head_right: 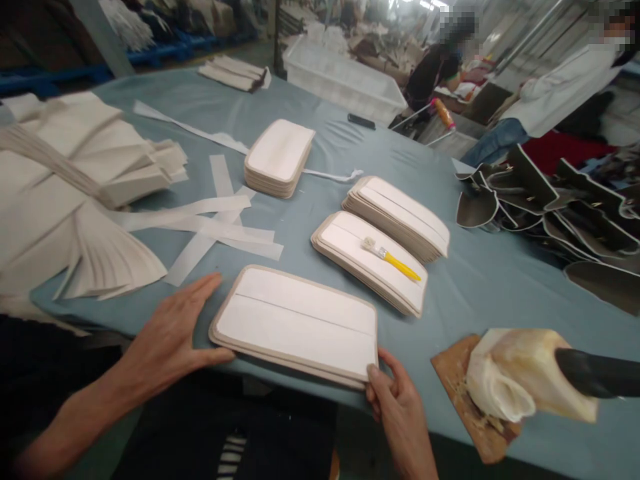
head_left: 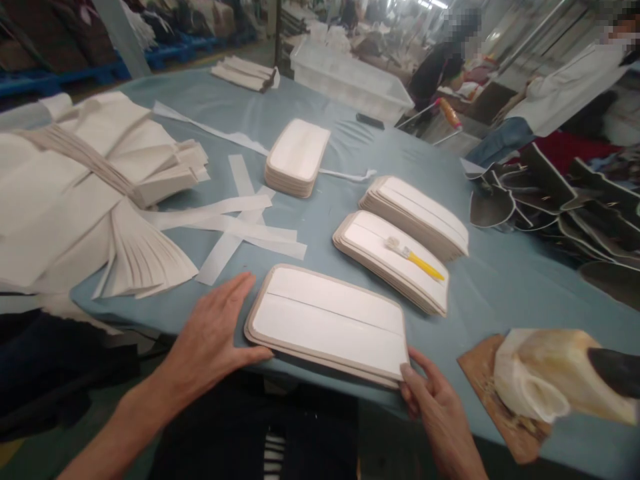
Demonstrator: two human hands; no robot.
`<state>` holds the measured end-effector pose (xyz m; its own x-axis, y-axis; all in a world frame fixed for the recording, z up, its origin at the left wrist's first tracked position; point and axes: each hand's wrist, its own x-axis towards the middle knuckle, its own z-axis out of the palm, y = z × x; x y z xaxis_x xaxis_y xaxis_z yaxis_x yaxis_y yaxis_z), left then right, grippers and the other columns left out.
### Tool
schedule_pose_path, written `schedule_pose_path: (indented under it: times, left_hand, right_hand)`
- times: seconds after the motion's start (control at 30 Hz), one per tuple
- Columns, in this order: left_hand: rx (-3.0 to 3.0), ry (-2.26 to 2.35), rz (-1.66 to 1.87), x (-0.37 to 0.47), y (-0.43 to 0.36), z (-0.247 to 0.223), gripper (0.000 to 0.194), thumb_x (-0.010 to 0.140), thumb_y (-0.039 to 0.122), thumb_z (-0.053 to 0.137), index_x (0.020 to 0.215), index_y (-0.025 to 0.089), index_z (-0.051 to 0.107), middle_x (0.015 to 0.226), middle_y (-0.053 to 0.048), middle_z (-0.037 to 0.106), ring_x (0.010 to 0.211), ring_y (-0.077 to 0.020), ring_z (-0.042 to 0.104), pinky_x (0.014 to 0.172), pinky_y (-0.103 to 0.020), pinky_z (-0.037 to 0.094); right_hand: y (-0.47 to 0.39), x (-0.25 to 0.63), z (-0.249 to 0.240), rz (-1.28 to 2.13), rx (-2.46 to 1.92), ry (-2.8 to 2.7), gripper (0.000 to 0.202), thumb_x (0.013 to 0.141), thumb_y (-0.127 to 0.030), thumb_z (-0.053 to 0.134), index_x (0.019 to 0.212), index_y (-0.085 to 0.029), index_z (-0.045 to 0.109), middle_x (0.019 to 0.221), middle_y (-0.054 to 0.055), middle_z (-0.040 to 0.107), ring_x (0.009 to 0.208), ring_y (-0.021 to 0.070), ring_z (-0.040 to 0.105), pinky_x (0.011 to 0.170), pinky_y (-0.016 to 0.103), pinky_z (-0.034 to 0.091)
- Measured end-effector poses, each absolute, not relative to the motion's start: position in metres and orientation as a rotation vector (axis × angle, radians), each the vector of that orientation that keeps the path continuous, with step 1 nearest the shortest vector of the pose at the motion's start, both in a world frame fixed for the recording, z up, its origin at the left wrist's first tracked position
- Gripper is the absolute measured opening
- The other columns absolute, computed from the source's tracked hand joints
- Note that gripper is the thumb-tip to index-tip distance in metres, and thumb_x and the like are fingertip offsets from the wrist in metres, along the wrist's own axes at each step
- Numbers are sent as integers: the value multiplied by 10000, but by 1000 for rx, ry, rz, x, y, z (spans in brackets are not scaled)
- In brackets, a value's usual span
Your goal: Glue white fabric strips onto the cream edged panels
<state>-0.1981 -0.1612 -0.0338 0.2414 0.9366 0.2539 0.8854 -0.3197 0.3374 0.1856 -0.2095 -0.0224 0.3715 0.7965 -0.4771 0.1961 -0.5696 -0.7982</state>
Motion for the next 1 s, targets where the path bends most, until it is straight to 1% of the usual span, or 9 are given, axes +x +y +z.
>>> schedule_pose_path:
  times: [0.03,0.1,0.33,0.47,0.6,0.7,0.8,0.9,1.0]
  left_hand:
    - [2357,1736,531,-207,-158,-39,1134,752,631,881,1622,139,347,1636,-246,528,1485,-431,540,1200,-551,461]
    - [2318,1672,405,-215,-152,-44,1201,723,680,879,1644,138,332,1659,-239,513,1531,-430,501,1255,-549,419]
    - [2359,1565,388,-211,-144,-47,1124,828,814,706,1652,126,375,1663,-222,519,1553,-382,494,1315,-525,357]
    - [2437,1509,463,-216,-146,-56,969,882,777,672,1616,185,449,1648,-182,553,1574,-367,467,1318,-536,350]
    - [2434,1518,474,-216,-145,-55,890,905,727,679,1596,204,472,1627,-181,577,1566,-371,478,1309,-552,357]
    - [2398,1533,459,-215,-144,-52,863,902,725,677,1586,235,486,1629,-160,581,1564,-371,481,1308,-553,358]
    - [2365,1535,466,-215,-143,-51,837,908,737,651,1575,255,499,1626,-143,589,1555,-369,493,1308,-553,360]
    - [2374,1529,534,-217,-144,-56,858,919,808,570,1570,255,491,1627,-128,592,1543,-380,507,1293,-578,370]
    - [2435,1532,560,-221,-143,-68,891,963,861,417,1660,312,330,1695,-55,519,1557,-367,484,1299,-596,328]
  right_hand:
    - [-209,186,-22,1184,-1987,-855,996,755,-768,792,1462,-105,565,583,-64,564,507,138,441,488,252,330]
    - [-208,183,-20,1167,-1984,-856,1011,745,-765,799,1479,-111,565,569,-70,552,502,138,436,489,253,329]
    - [-207,174,-10,1163,-1992,-873,1116,717,-780,797,1510,-43,527,549,-70,543,524,146,441,521,268,345]
    - [-205,172,-6,1143,-2036,-904,1101,743,-765,760,1508,-7,533,556,-67,544,529,151,443,534,278,349]
    - [-206,170,-1,1072,-2108,-1038,1019,817,-761,653,1479,11,584,594,-37,581,560,181,502,576,310,392]
    - [-210,172,-1,906,-2243,-1272,879,891,-738,549,1405,-39,686,651,20,657,650,241,616,690,358,454]
    - [-216,171,0,726,-2391,-1443,791,958,-721,450,1361,-104,737,772,99,753,762,311,705,759,396,469]
    - [-219,166,4,680,-2433,-1592,751,1038,-654,342,1421,-111,694,869,150,797,818,340,748,772,405,480]
    - [-217,162,8,739,-2392,-1764,672,1099,-545,323,1510,-91,601,930,152,813,874,330,772,800,395,494]
